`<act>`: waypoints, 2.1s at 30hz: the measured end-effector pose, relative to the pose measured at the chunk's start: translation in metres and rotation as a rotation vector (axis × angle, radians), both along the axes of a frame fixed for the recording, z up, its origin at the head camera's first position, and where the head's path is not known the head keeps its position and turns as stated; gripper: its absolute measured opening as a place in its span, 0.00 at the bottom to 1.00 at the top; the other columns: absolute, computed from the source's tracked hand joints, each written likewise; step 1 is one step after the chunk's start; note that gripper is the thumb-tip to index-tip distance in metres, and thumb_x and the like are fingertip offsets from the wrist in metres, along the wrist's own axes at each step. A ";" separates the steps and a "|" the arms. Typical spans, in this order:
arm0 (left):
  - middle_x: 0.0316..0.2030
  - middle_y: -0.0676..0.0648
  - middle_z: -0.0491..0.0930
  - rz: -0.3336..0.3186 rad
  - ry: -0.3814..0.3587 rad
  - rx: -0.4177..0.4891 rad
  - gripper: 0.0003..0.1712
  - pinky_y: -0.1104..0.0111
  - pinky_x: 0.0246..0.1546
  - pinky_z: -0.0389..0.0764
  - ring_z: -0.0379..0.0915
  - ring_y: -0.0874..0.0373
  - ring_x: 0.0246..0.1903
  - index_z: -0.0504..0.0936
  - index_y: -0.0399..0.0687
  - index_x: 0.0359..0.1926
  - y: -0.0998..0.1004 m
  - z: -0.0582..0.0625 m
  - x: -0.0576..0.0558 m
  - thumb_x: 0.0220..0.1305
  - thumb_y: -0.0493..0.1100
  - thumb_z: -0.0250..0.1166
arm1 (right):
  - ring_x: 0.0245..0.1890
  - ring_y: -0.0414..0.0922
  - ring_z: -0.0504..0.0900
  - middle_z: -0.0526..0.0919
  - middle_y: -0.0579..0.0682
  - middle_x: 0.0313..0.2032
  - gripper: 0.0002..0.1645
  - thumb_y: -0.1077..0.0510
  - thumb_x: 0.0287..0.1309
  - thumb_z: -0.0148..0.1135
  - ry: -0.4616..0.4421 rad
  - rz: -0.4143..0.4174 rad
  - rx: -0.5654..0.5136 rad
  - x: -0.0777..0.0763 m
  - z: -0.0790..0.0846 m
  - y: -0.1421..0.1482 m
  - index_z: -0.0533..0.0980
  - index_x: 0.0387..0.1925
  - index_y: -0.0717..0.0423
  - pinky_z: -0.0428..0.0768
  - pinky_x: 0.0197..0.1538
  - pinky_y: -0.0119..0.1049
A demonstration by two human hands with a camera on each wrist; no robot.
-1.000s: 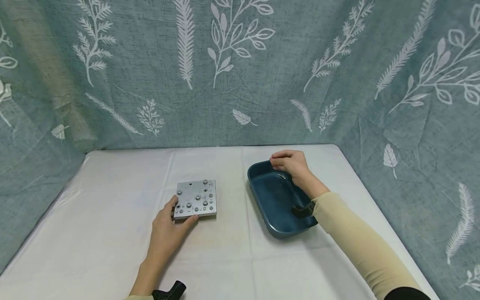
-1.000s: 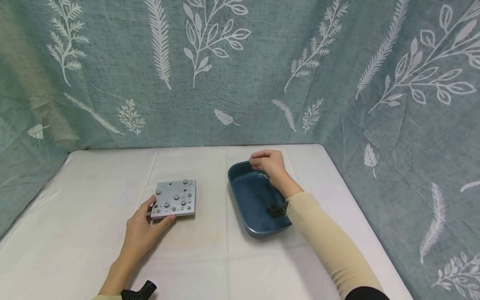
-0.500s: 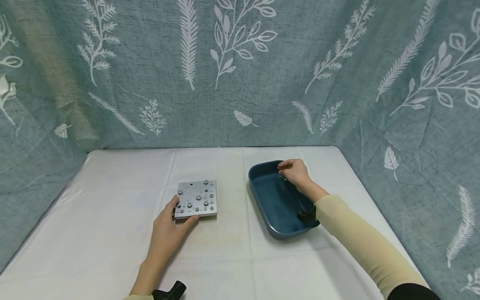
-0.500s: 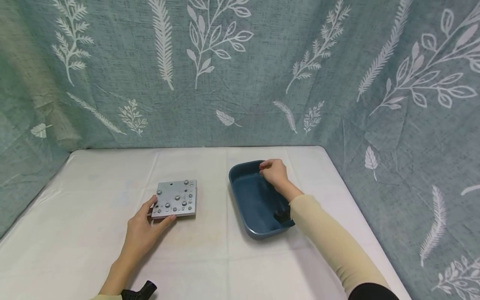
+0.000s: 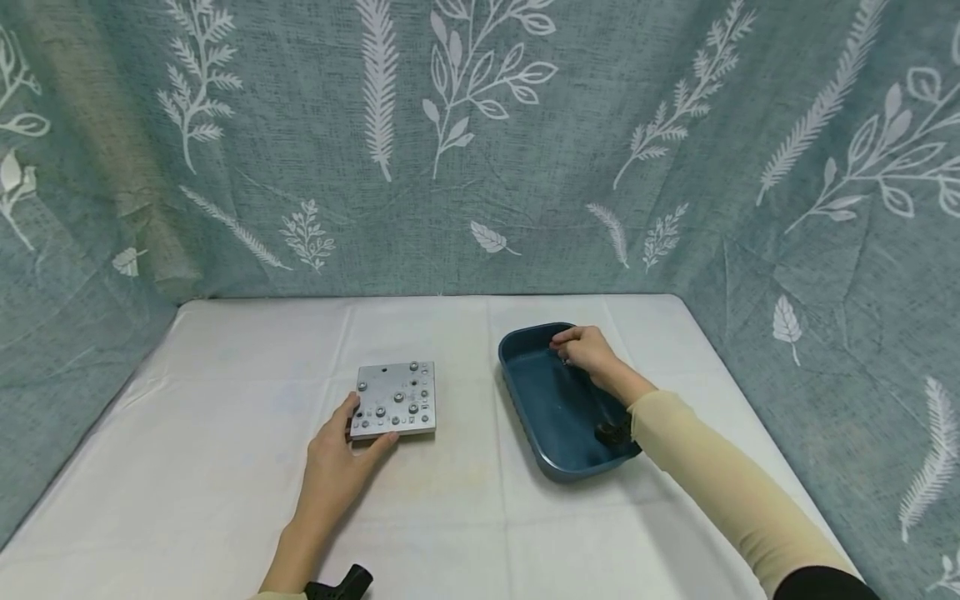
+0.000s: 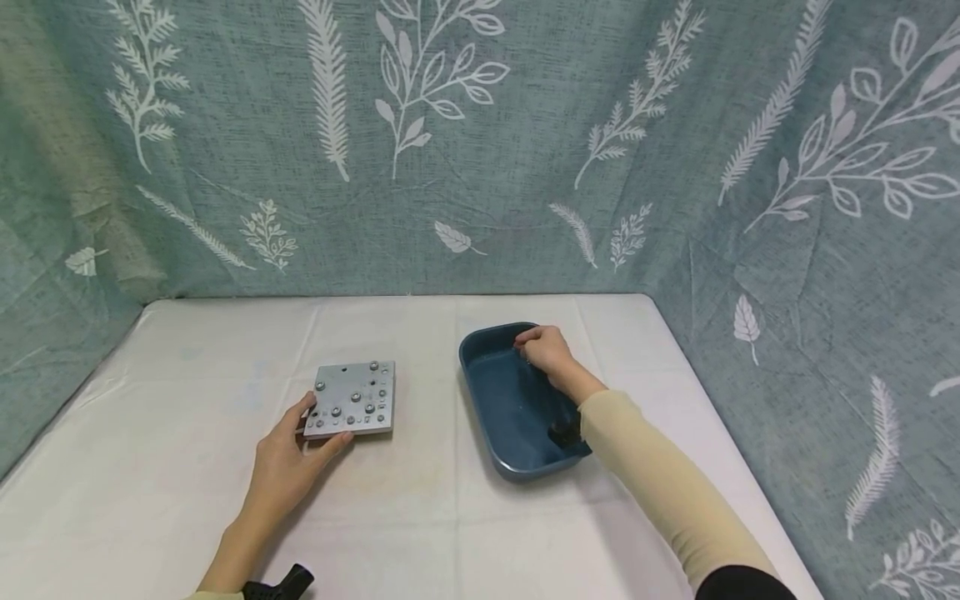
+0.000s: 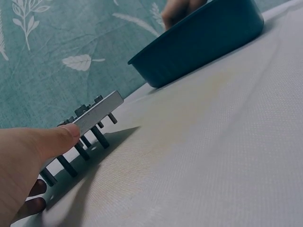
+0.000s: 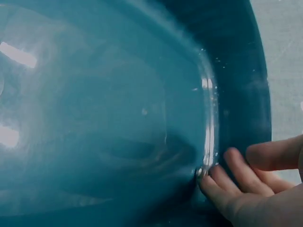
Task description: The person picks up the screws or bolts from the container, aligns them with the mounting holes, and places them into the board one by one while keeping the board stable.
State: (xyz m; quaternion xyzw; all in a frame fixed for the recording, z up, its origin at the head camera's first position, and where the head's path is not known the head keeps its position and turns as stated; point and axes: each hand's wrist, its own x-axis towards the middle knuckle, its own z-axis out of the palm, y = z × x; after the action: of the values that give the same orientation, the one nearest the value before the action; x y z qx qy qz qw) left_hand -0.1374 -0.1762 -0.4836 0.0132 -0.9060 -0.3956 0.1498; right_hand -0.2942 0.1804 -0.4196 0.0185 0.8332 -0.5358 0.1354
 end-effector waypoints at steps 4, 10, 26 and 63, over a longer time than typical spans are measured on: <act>0.63 0.29 0.66 0.005 -0.011 0.004 0.51 0.45 0.60 0.65 0.63 0.34 0.62 0.60 0.32 0.71 0.000 0.001 0.002 0.55 0.50 0.76 | 0.55 0.58 0.77 0.79 0.67 0.53 0.19 0.77 0.62 0.49 -0.004 0.071 -0.004 0.000 -0.003 0.001 0.73 0.54 0.75 0.78 0.54 0.45; 0.63 0.29 0.67 0.001 -0.025 0.014 0.52 0.46 0.60 0.65 0.64 0.34 0.61 0.59 0.32 0.71 -0.001 0.003 0.002 0.56 0.52 0.75 | 0.50 0.59 0.81 0.82 0.67 0.47 0.19 0.82 0.51 0.60 0.038 0.156 -0.021 0.000 -0.009 0.001 0.77 0.48 0.75 0.82 0.46 0.42; 0.62 0.29 0.67 -0.006 -0.017 0.008 0.52 0.45 0.59 0.66 0.64 0.33 0.60 0.60 0.32 0.71 -0.001 0.004 0.002 0.56 0.53 0.75 | 0.27 0.45 0.85 0.85 0.53 0.28 0.13 0.79 0.41 0.72 0.180 0.134 0.168 -0.005 -0.022 -0.004 0.82 0.30 0.65 0.83 0.34 0.38; 0.62 0.30 0.68 0.004 0.010 0.000 0.51 0.45 0.57 0.69 0.67 0.34 0.58 0.61 0.32 0.70 0.000 -0.001 0.003 0.54 0.50 0.76 | 0.26 0.42 0.82 0.84 0.45 0.24 0.10 0.69 0.50 0.74 0.362 0.307 0.330 0.000 -0.019 -0.006 0.80 0.23 0.57 0.79 0.32 0.36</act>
State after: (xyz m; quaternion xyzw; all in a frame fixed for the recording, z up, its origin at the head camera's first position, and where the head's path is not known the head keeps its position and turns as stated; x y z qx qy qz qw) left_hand -0.1345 -0.1763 -0.4845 0.0130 -0.9053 -0.3952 0.1554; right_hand -0.2946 0.1748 -0.4389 -0.1821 0.9128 -0.3607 0.0590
